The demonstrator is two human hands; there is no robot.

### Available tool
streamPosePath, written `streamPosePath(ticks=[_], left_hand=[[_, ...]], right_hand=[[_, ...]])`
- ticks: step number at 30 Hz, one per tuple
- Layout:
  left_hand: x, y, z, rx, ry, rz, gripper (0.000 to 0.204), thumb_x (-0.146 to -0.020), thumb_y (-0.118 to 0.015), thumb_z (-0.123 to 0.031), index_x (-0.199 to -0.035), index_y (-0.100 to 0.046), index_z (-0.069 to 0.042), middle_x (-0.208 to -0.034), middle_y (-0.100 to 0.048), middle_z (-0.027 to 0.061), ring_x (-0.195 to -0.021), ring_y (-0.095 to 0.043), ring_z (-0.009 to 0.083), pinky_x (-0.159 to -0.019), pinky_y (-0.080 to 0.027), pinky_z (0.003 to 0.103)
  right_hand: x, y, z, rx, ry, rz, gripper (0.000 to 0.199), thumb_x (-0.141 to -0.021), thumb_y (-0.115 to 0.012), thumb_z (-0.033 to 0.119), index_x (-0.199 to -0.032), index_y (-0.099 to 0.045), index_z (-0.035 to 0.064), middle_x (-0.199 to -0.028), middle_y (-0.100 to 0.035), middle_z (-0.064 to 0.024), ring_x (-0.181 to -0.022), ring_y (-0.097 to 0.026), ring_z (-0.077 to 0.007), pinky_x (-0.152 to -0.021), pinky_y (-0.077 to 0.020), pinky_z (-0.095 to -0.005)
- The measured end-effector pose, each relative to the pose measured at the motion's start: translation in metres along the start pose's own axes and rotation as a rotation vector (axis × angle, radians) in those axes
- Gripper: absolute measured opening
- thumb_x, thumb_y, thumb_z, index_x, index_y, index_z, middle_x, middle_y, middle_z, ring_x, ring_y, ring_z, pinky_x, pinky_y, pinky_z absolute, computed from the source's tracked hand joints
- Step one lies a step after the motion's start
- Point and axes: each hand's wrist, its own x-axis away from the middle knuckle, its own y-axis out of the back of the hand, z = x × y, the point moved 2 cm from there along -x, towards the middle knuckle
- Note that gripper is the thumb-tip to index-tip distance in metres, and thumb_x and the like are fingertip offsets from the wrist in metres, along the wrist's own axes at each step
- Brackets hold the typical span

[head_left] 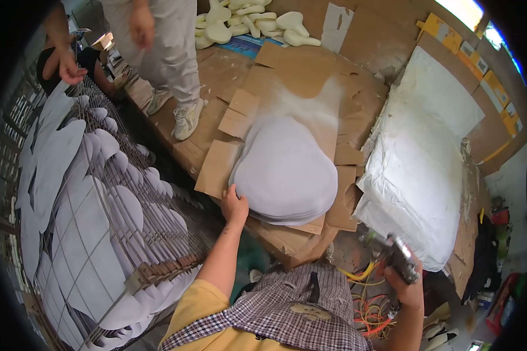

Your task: Applying adhesive to foam components using a spray gun and organizing them in a manufacturing workshop.

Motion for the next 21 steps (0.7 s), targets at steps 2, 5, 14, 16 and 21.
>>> streamPosePath(ticks=[2,5,14,16,21], left_hand=[[-0.001,-0.003,-0.004,-0.108,-0.037,0.032,0.039,-0.075,-0.063,-0.014,-0.113,-0.056,-0.007,-0.100,-0.057,0.0124,-0.094,-0.057,0.0299,-0.080,-0.047,0.041],[-0.002,-0.003,-0.009,-0.096,-0.032,0.006,0.037,-0.074,-0.062,-0.013,-0.109,-0.057,-0.006,-0.100,-0.058,0.0125,-0.092,-0.057,0.0305,-0.078,-0.047,0.041],[-0.017,0.003,-0.009,-0.154,0.033,0.174,0.023,-0.073,-0.061,-0.012,-0.094,-0.059,-0.004,-0.095,-0.059,0.0130,-0.091,-0.058,0.0310,-0.077,-0.048,0.040],[-0.010,0.002,-0.013,-0.107,-0.010,0.021,0.022,-0.072,-0.061,-0.012,-0.093,-0.060,-0.004,-0.093,-0.060,0.0129,-0.089,-0.058,0.0311,-0.077,-0.048,0.040],[-0.008,0.000,-0.004,-0.088,-0.041,-0.105,0.021,-0.072,-0.063,-0.012,-0.092,-0.063,-0.005,-0.090,-0.061,0.0126,-0.087,-0.059,0.0316,-0.078,-0.048,0.040]], right_hand=[[0.010,0.012,-0.024,0.149,0.019,0.036,0.059,-0.073,-0.068,0.014,-0.125,-0.045,-0.0024,-0.076,-0.060,-0.0069,-0.067,-0.059,-0.0147,-0.062,-0.0499,-0.0284],[0.005,0.009,-0.015,0.173,0.021,0.025,0.058,-0.073,-0.067,0.012,-0.125,-0.045,-0.0025,-0.078,-0.060,-0.0068,-0.067,-0.059,-0.0152,-0.062,-0.0498,-0.0288],[-0.001,0.012,-0.011,-0.009,0.075,0.106,0.052,-0.076,-0.062,-0.005,-0.125,-0.045,-0.0044,-0.093,-0.061,-0.0056,-0.080,-0.057,-0.0117,-0.072,-0.0472,-0.0257],[0.012,0.013,-0.016,0.057,0.064,0.143,0.055,-0.074,-0.063,-0.005,-0.125,-0.045,-0.0038,-0.092,-0.061,-0.0052,-0.081,-0.057,-0.0110,-0.072,-0.0470,-0.0256],[0.020,0.022,-0.010,-0.019,-0.008,-0.063,0.058,-0.071,-0.063,-0.005,-0.126,-0.045,-0.0034,-0.089,-0.060,-0.0055,-0.078,-0.057,-0.0110,-0.070,-0.0474,-0.0258]])
